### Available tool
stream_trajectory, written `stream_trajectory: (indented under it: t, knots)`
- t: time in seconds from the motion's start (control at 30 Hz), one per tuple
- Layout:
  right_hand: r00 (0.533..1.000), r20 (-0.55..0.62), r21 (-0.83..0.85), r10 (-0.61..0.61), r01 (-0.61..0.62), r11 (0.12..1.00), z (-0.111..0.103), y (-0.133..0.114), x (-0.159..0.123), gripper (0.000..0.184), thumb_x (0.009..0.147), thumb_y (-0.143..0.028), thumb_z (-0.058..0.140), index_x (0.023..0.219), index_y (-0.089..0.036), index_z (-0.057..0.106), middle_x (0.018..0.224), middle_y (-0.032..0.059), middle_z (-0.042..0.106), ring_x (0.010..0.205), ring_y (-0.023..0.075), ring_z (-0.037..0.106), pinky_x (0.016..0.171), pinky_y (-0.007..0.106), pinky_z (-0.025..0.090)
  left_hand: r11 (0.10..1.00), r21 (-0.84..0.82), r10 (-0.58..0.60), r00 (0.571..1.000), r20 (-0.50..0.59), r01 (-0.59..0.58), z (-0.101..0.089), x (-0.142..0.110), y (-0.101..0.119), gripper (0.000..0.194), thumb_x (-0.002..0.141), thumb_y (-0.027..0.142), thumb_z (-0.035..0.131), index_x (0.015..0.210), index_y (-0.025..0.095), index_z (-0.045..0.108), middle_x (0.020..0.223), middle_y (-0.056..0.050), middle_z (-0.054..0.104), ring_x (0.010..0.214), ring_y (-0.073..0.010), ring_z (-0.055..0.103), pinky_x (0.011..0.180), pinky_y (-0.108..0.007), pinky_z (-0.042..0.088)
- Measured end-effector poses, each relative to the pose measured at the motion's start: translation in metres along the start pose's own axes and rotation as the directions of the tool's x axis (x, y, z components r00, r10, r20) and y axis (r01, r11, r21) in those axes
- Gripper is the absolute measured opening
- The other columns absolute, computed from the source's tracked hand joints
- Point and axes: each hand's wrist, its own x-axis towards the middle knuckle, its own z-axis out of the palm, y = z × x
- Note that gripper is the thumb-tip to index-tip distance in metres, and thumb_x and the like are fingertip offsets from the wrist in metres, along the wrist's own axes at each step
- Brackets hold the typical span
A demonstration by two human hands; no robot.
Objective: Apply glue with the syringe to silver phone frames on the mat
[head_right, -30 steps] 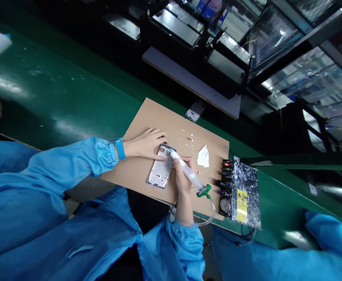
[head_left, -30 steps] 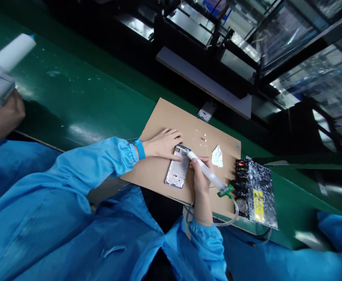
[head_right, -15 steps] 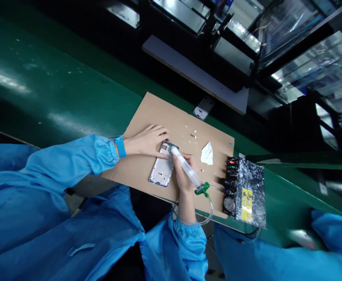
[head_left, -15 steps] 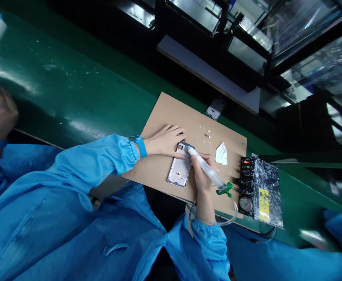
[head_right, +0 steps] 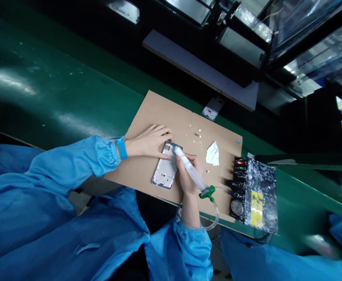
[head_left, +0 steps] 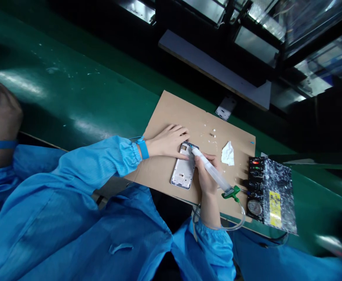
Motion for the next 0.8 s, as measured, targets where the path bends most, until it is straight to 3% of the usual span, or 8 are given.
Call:
stream_trajectory:
  t: [0.3, 0.8]
  knots:
    - [1.0, -0.007, -0.014, 0.011, -0.011, 1.0, -0.0009, 0.0015, 0.0006, 0.052, 0.089, -0.065, 0.092, 0.106, -0.017, 0.081, 0.106, 0.014, 0.086, 0.092, 0.0293, 0.082, 0.082, 0.044, 0.068, 0.999, 0.046, -0.017, 0.999, 0.029, 0.015, -0.0043, 0.0017, 0.0033, 0.062, 0.097, 0.077, 0.077, 0.122, 0.02, 0.069, 0.141, -0.015, 0.071, 0.131, -0.0355, 0.062, 0.114, -0.051, 0.045]
    - [0.998, -0.021, 0.056, 0.062, -0.06, 0.997, 0.002, 0.0041, -0.0001, 0.053, 0.088, -0.067, 0.092, 0.104, -0.019, 0.076, 0.098, 0.0106, 0.083, 0.081, 0.0261, 0.078, 0.074, 0.043, 0.066, 0.999, 0.038, -0.008, 1.0, 0.019, 0.008, -0.0021, 0.0017, 0.0016, 0.061, 0.101, 0.077, 0.069, 0.123, 0.021, 0.07, 0.143, -0.016, 0.07, 0.132, -0.0368, 0.061, 0.114, -0.052, 0.045]
